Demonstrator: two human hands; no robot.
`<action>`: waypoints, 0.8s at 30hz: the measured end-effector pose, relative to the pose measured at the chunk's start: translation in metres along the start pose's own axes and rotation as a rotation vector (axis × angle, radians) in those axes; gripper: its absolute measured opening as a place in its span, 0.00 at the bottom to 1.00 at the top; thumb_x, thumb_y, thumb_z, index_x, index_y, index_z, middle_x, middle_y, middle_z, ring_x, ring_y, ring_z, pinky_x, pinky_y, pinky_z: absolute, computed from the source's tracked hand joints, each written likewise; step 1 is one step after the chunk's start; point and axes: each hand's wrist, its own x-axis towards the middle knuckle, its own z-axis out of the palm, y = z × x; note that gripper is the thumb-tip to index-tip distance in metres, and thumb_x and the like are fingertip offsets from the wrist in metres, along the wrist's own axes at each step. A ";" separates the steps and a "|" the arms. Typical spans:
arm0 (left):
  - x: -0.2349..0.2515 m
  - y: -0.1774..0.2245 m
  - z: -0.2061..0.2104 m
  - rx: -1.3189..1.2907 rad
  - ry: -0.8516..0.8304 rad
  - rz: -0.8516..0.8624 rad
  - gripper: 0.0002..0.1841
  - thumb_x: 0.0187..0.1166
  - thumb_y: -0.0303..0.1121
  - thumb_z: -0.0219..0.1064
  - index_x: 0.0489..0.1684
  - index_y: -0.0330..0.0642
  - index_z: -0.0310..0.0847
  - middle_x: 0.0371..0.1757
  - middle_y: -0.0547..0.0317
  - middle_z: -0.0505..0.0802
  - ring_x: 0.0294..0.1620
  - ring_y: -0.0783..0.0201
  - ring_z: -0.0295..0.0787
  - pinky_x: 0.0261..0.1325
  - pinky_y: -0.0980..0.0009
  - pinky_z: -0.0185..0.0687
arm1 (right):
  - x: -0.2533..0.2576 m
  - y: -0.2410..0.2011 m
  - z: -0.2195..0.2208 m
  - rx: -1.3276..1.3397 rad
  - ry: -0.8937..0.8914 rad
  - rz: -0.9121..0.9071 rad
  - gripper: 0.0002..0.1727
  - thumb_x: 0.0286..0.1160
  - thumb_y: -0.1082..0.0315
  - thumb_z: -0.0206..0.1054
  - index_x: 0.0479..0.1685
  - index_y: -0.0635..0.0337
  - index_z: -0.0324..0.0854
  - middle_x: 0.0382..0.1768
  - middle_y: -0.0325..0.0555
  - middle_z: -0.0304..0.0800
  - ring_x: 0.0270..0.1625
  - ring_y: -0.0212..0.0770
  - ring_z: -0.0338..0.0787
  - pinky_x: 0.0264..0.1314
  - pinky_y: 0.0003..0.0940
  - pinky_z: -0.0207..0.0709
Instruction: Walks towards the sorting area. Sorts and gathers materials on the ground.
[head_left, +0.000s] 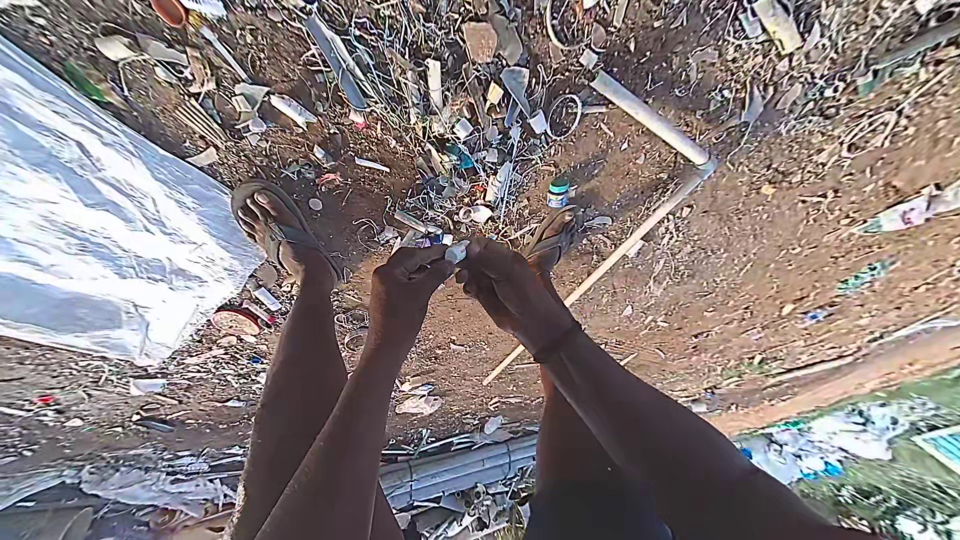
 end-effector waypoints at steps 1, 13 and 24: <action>0.000 -0.001 0.001 0.009 0.000 0.012 0.12 0.75 0.30 0.76 0.55 0.43 0.93 0.53 0.60 0.93 0.49 0.69 0.91 0.56 0.72 0.89 | -0.003 -0.002 0.001 -0.039 0.003 -0.036 0.10 0.90 0.67 0.59 0.60 0.57 0.80 0.40 0.43 0.88 0.32 0.30 0.85 0.34 0.21 0.80; 0.003 0.002 0.003 -0.051 0.022 0.028 0.14 0.72 0.24 0.77 0.56 0.40 0.91 0.49 0.58 0.97 0.48 0.67 0.95 0.58 0.70 0.90 | -0.003 -0.003 -0.001 -0.226 -0.019 -0.206 0.19 0.82 0.73 0.66 0.71 0.59 0.78 0.56 0.46 0.90 0.46 0.34 0.89 0.47 0.28 0.84; 0.001 0.006 0.007 0.067 -0.020 -0.056 0.09 0.72 0.27 0.78 0.46 0.40 0.91 0.41 0.62 0.97 0.42 0.75 0.94 0.52 0.76 0.90 | -0.005 -0.009 0.002 -0.432 -0.019 -0.238 0.25 0.78 0.76 0.69 0.75 0.55 0.75 0.56 0.49 0.91 0.48 0.39 0.91 0.50 0.34 0.87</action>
